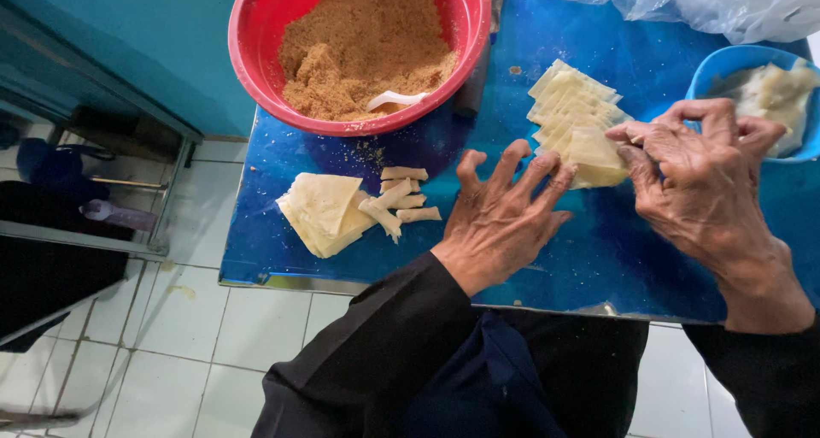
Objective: The person sits at a blue table and makes filled wafer rolls. They take a thin triangular pastry sheet, spoon brown filling from a red bowl onto it using a plastic spoon, roll the sheet by hand into a cylinder, and set the finished roll on the table with the others.
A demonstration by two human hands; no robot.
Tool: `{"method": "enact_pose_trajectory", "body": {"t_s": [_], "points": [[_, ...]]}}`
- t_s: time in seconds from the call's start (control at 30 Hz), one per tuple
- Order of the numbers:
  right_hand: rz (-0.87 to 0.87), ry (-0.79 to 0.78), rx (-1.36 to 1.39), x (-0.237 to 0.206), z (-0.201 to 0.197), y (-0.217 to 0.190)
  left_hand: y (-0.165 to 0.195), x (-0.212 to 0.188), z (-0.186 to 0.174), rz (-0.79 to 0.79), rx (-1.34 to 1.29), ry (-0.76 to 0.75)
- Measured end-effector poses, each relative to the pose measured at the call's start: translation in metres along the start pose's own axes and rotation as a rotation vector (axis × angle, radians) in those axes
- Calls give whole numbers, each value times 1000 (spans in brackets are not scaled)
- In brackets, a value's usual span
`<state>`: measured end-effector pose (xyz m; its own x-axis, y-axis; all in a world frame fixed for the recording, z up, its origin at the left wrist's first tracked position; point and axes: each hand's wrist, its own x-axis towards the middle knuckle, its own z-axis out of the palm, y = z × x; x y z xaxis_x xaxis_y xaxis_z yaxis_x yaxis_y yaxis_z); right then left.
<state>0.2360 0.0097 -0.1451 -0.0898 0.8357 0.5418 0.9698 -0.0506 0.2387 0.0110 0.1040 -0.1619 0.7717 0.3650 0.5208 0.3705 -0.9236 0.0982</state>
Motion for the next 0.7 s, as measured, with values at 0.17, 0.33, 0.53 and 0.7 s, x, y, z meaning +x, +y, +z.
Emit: {"method": "enact_pose_trajectory", "body": {"t_s": [0.17,0.33,0.53,0.7], "points": [[4,12,-142,1,3,16,0,-2,0,-8,13,-10],[24,75,97,15,9,42,-1,-4,-1,-10,26,-7],[69,72,137,34,-7,45,-2,-5,-2,-9,40,20],[-100,188,-96,42,-30,0,-5,-11,-21,-72,15,88]]}}
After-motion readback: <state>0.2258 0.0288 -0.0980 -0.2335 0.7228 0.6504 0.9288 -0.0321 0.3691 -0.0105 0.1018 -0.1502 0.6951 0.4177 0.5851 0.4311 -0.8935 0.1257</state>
